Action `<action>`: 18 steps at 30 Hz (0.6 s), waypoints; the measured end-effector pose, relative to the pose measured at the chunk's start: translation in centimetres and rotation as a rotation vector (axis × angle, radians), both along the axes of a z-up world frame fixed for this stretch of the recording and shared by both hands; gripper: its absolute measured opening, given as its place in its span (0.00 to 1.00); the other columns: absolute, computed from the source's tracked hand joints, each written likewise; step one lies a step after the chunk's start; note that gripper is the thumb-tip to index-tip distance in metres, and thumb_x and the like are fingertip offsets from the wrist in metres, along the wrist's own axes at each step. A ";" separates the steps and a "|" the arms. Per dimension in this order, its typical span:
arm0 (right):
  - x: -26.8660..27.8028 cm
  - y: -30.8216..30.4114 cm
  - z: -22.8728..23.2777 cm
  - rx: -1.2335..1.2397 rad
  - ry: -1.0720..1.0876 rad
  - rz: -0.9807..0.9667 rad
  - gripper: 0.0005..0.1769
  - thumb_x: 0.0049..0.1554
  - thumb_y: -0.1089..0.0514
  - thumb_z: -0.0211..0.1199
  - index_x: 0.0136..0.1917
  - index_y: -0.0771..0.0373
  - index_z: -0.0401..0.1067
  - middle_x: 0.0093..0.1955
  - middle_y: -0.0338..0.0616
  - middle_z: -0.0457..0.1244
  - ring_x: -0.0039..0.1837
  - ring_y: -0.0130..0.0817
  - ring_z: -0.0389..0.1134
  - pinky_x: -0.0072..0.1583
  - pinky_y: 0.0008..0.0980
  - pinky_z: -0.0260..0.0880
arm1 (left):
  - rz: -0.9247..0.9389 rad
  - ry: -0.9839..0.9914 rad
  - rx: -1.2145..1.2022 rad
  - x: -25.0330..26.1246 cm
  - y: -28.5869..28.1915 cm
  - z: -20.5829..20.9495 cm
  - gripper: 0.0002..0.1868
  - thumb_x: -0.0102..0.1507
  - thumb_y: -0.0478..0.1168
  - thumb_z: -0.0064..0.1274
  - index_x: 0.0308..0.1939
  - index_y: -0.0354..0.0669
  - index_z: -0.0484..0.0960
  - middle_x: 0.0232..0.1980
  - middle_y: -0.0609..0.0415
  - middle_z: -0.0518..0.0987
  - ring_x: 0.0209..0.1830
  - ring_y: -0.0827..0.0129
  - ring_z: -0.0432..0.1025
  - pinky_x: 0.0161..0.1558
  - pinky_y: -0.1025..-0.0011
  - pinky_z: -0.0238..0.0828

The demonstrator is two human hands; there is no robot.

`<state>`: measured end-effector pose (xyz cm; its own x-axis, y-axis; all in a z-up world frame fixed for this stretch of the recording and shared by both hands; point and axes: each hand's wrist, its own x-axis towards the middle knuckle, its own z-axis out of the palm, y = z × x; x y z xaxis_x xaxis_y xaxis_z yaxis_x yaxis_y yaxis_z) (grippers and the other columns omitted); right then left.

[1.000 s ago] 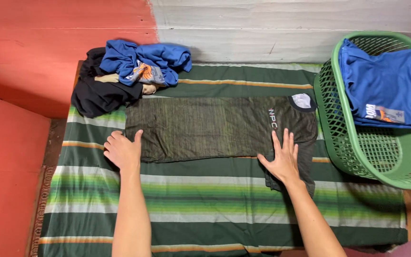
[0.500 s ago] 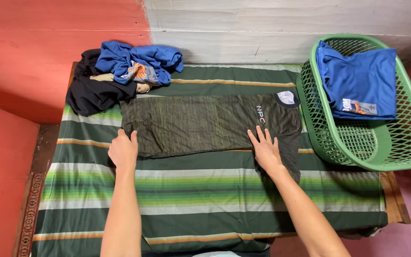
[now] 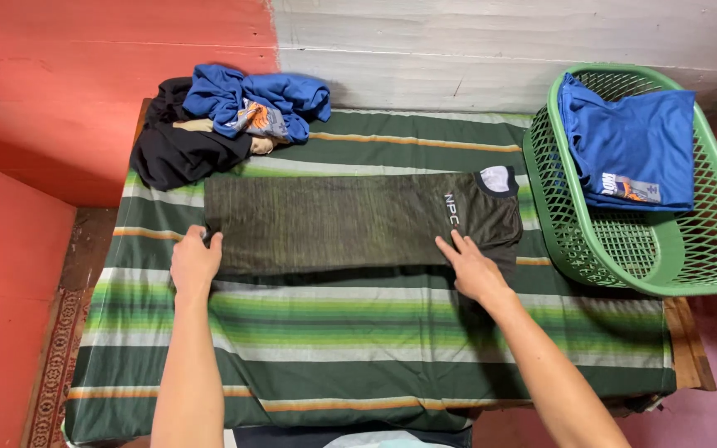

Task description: Folding a t-shirt on a flat surface and placing it in a basket.

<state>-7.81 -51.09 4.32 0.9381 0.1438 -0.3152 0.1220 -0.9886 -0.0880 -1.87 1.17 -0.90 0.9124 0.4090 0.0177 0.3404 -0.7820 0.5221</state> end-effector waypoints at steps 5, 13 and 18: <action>0.5 0.0 -0.4 -0.032 0.099 0.014 0.49 0.49 0.52 0.66 0.80 0.47 0.50 0.83 0.56 0.41 0.81 0.54 0.44 0.72 0.45 0.60 | 0.059 0.137 0.066 0.0 -0.5 0.4 0.27 0.62 0.58 0.59 0.56 0.43 0.80 0.48 0.35 0.83 0.50 0.38 0.77 0.49 0.46 0.74; 5.1 -5.8 -7.1 0.234 -0.325 -0.242 0.31 0.65 0.42 0.51 0.79 0.50 0.60 0.85 0.54 0.47 0.84 0.54 0.46 0.79 0.51 0.48 | 0.068 -0.085 0.132 4.8 -2.4 0.2 0.43 0.62 0.59 0.63 0.70 0.36 0.65 0.56 0.34 0.77 0.50 0.37 0.75 0.46 0.48 0.72; 4.4 -5.7 -8.7 0.159 -0.457 -0.218 0.36 0.63 0.44 0.53 0.81 0.55 0.58 0.85 0.55 0.44 0.84 0.53 0.41 0.78 0.57 0.42 | 0.054 -0.019 0.102 4.9 -2.8 -0.4 0.26 0.70 0.45 0.55 0.71 0.48 0.71 0.63 0.42 0.76 0.56 0.40 0.73 0.51 0.48 0.70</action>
